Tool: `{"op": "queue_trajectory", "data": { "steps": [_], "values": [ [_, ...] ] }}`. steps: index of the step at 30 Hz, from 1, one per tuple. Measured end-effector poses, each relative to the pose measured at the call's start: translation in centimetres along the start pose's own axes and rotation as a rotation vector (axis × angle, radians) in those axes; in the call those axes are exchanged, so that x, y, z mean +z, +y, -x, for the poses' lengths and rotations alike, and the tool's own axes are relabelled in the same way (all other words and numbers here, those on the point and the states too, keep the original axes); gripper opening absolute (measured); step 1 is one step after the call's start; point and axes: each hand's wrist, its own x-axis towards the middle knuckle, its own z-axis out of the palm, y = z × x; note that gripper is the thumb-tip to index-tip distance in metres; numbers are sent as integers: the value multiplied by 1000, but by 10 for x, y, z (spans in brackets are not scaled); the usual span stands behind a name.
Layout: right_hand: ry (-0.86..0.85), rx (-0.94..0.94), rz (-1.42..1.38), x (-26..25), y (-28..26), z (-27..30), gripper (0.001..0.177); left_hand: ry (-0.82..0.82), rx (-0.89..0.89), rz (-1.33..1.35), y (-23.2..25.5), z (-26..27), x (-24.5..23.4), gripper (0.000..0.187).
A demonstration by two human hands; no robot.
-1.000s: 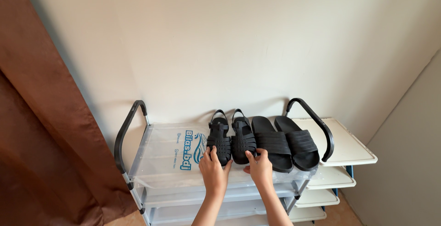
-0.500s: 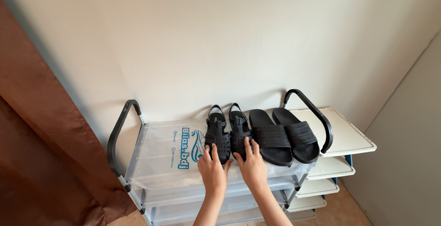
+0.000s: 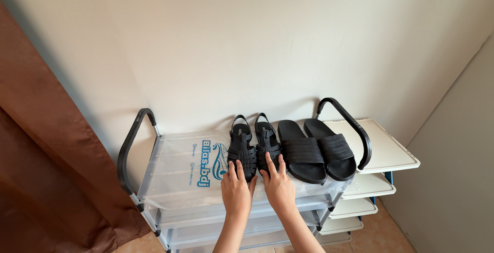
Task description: The person sits on the floor and organizes a pile of shoes by picking them up one by one, turning them over to inspect the soles, and placing them on a multi-tiered shoe rack. The person handles various types of footwear including sandals, sneakers, flats, and boots, arranging them on the top shelves of the rack.
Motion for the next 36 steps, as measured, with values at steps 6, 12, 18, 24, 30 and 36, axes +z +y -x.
{"op": "queue_trajectory", "data": {
  "steps": [6,12,18,24,30,36],
  "values": [
    [8,-7,-36,2,2,5,58,27,24,10,1,2,-5,74],
    [327,-197,-186,19,10,34,68,121,48,119,3,14,-19,81],
    [183,-294,-114,77,43,141,65,126,131,100,-2,102,10,75],
    [29,-326,173,158,111,294,69,-73,40,56,-53,293,85,70],
    [-107,-324,191,161,155,428,73,-125,-79,-11,-85,463,113,69],
    [-232,-284,284,90,156,499,71,-214,-287,-123,-68,561,53,66]
  ]
}}
